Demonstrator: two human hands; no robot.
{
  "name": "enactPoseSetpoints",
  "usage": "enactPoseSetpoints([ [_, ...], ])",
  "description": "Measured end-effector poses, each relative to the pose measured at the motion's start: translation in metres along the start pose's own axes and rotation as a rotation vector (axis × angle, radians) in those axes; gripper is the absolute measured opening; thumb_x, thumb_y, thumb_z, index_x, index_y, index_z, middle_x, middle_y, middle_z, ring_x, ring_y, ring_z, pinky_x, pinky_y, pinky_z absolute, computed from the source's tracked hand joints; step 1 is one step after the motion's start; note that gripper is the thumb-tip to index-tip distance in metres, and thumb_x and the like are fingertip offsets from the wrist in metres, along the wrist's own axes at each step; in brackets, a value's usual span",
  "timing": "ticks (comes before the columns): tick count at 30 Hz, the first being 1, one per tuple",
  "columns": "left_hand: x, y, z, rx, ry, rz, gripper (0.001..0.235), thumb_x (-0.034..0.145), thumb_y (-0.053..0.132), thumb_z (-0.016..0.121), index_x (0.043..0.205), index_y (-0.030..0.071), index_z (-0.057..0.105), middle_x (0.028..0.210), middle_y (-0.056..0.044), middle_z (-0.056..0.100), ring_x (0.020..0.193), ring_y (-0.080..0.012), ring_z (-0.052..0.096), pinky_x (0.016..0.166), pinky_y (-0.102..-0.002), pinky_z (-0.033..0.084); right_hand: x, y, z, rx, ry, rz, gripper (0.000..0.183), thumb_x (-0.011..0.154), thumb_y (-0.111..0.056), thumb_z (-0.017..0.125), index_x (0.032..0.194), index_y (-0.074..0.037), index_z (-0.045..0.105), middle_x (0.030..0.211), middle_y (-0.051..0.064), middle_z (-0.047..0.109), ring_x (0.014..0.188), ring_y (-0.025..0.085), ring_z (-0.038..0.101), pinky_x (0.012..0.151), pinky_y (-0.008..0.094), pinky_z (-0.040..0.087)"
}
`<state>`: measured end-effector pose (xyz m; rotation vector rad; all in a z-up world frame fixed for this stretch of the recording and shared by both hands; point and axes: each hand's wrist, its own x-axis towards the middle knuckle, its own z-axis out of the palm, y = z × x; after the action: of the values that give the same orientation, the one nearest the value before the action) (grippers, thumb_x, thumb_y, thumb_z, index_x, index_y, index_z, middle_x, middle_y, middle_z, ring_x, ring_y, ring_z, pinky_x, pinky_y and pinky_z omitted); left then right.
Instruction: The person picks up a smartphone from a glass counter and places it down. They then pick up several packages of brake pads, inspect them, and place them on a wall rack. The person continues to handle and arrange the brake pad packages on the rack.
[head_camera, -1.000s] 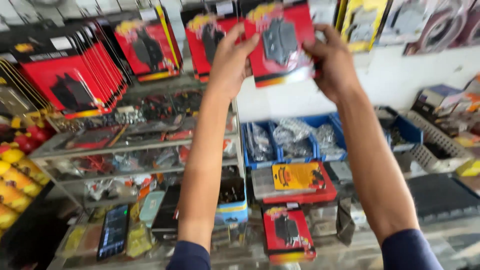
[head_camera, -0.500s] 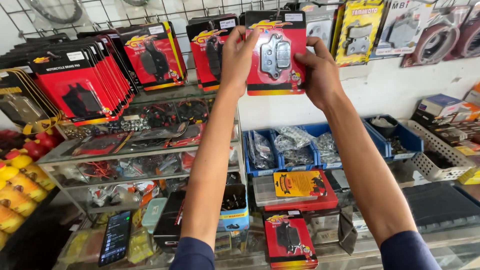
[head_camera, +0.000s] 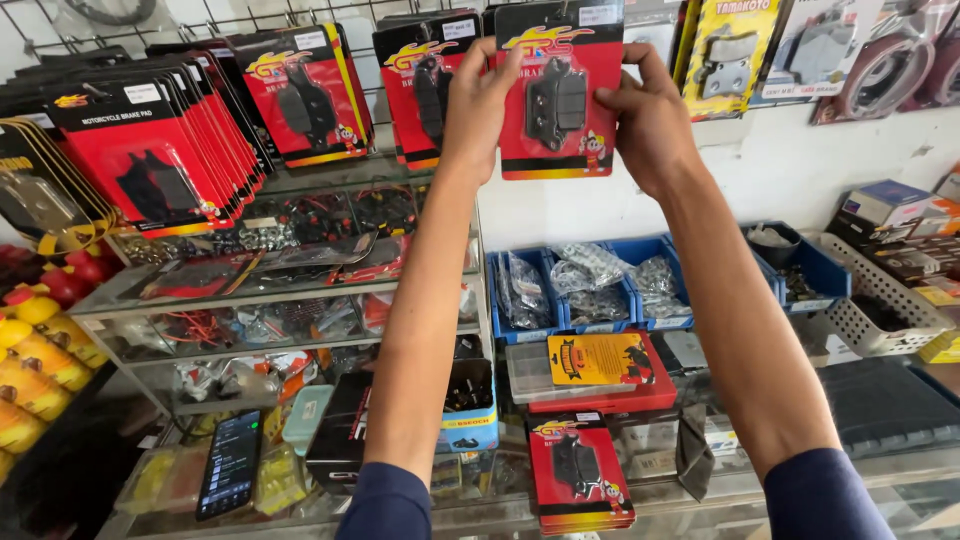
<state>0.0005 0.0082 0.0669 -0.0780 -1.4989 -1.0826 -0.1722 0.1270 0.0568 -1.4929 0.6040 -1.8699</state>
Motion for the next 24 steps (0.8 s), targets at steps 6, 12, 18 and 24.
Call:
enactPoseSetpoints([
  [6, -0.006, 0.013, 0.008, 0.000, -0.003, 0.026, 0.028, 0.099, 0.024, 0.067, 0.120, 0.006, 0.061, 0.102, -0.011, 0.074, 0.091, -0.0130, 0.065, 0.084, -0.027, 0.050, -0.003, -0.001, -0.001, 0.016, -0.007, -0.023, 0.034, 0.104, 0.005, 0.046, 0.131, -0.015, 0.051, 0.124, 0.011, 0.064, 0.105, 0.016, 0.061, 0.092, 0.032, 0.055],
  [12, -0.002, 0.037, 0.023, 0.064, 0.020, 0.085, 0.031, 0.096, 0.026, 0.069, 0.118, 0.004, 0.065, 0.102, -0.010, 0.075, 0.087, -0.0124, 0.064, 0.075, -0.026, 0.050, -0.006, -0.024, 0.010, -0.064, 0.084, -0.083, 0.029, 0.103, 0.001, 0.050, 0.129, -0.011, 0.052, 0.119, 0.011, 0.067, 0.097, 0.015, 0.068, 0.084, 0.027, 0.061],
  [18, -0.096, 0.050, 0.031, 0.510, -0.009, -0.001, 0.054, 0.102, 0.027, 0.059, 0.144, -0.001, 0.043, 0.129, -0.014, 0.055, 0.107, -0.0204, 0.048, 0.087, -0.033, 0.042, -0.089, -0.035, 0.020, -0.453, 0.172, -0.026, 0.032, 0.101, -0.004, 0.055, 0.133, -0.005, 0.056, 0.112, 0.008, 0.062, 0.088, 0.011, 0.059, 0.073, 0.023, 0.052],
  [24, -0.294, 0.030, 0.033, 0.718, -0.045, -0.545, 0.045, 0.099, 0.026, 0.061, 0.132, -0.002, 0.047, 0.104, -0.022, 0.064, 0.087, -0.0320, 0.061, 0.071, -0.044, 0.050, -0.229, 0.030, -0.009, -0.969, -0.013, 0.537, 0.026, 0.080, -0.005, 0.068, 0.106, -0.006, 0.072, 0.072, 0.012, 0.068, 0.063, 0.024, 0.061, 0.058, 0.035, 0.048],
])
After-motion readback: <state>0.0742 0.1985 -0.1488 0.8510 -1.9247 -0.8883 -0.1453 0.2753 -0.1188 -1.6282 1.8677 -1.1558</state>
